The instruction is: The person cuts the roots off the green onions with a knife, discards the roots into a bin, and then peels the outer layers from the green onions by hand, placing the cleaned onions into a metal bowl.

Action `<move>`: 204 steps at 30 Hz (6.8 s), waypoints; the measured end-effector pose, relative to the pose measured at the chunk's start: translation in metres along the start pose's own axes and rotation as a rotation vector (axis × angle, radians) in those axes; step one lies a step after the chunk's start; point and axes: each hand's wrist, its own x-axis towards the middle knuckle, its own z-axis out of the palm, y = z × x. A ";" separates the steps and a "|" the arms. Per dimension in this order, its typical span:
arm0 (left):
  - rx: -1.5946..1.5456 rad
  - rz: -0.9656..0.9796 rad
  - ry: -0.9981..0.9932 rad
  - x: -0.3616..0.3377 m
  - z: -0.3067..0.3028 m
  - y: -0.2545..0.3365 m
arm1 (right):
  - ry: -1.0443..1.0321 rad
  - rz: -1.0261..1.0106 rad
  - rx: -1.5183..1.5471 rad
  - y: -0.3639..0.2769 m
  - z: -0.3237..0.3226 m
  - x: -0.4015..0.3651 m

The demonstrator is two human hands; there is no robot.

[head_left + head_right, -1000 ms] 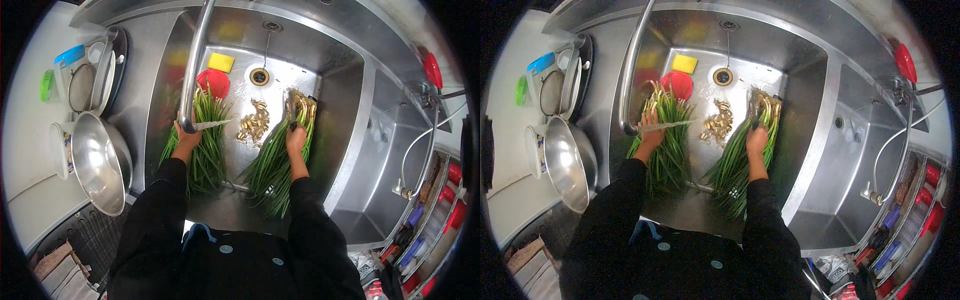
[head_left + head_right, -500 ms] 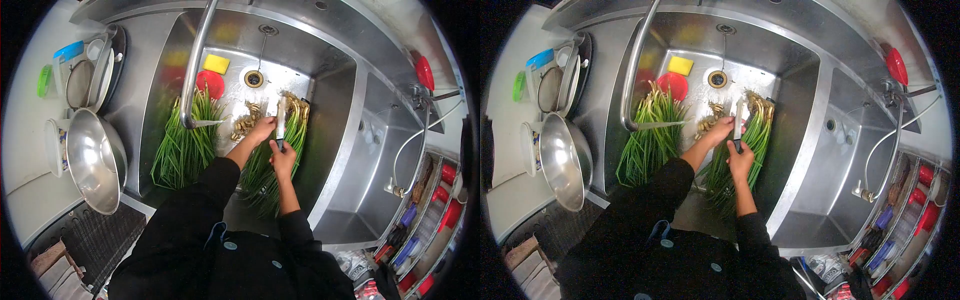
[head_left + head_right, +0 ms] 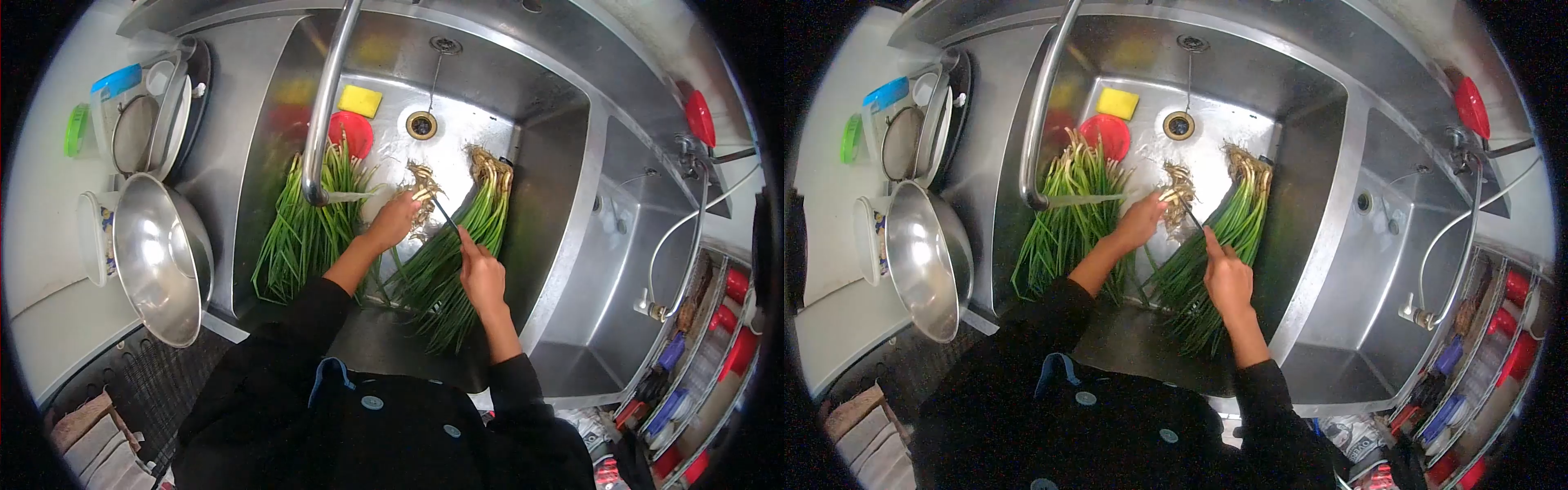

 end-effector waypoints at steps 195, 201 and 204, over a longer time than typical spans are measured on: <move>0.304 0.024 0.160 0.009 -0.145 -0.078 | 0.040 0.424 0.256 0.049 0.064 0.037; 0.637 -0.287 0.361 0.033 -0.184 -0.064 | 0.148 0.604 0.192 0.085 0.082 0.073; 1.040 -0.273 0.381 0.001 -0.119 -0.085 | 0.142 0.663 0.150 0.101 0.119 0.094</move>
